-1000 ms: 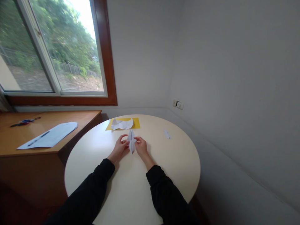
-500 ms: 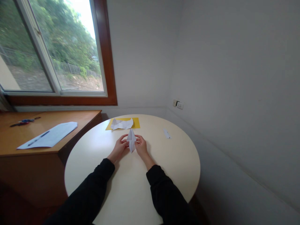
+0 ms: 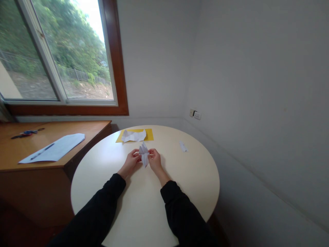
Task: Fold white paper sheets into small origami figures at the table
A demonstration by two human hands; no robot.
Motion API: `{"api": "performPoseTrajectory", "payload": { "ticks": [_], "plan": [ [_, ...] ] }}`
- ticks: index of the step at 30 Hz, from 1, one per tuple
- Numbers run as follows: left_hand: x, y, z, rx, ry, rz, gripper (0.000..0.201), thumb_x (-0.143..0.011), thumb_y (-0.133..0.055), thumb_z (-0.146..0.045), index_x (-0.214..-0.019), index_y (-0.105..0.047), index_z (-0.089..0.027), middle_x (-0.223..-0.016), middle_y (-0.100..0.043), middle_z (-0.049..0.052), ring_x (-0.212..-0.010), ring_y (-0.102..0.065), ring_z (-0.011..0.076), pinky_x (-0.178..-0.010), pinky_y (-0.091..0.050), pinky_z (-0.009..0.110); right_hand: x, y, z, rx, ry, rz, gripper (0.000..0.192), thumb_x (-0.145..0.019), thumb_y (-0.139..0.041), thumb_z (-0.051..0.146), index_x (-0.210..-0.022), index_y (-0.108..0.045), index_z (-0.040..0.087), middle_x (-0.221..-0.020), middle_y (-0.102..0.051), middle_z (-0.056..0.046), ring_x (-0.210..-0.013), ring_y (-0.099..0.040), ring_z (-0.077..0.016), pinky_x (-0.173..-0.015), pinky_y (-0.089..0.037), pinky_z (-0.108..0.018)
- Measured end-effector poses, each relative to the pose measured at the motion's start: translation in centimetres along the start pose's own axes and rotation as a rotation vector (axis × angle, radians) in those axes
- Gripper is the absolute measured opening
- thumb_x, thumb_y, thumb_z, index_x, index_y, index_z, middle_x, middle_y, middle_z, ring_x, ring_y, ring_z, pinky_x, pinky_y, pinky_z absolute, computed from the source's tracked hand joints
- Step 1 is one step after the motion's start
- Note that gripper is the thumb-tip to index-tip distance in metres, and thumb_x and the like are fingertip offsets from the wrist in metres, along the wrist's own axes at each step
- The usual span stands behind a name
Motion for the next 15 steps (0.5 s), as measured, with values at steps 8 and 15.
{"api": "performPoseTrajectory", "payload": {
  "ticks": [8,15],
  "plan": [
    [0.24,-0.09,-0.44,-0.059,-0.012,-0.007,0.021,-0.054,-0.07,-0.026,-0.066,-0.059,-0.013,-0.065,-0.061,0.003,-0.062,-0.057,0.0122,-0.062,-0.045,0.026,0.14,0.01,0.39,0.052,0.001,-0.003,0.011,-0.06,-0.054,0.019,-0.07,-0.056,0.018,-0.07,-0.062,-0.001,-0.06,-0.057,-0.0136,-0.058,-0.047,-0.026],
    [0.35,0.0,-0.64,-0.084,-0.017,-0.024,0.017,-0.055,-0.069,-0.021,-0.069,-0.067,-0.012,-0.068,-0.064,0.006,-0.065,-0.058,0.0143,-0.065,-0.046,0.027,0.09,-0.03,0.29,0.084,0.042,0.003,0.017,-0.06,-0.048,0.014,-0.067,-0.064,0.017,-0.071,-0.066,-0.003,-0.068,-0.061,-0.0154,-0.067,-0.049,-0.029]
  ]
}}
Point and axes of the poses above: each hand's wrist, its own x-axis away from the middle knuckle, its own y-axis out of the back of the hand, z = x × y, the point moved 5 cm from there along -x, towards the middle knuckle
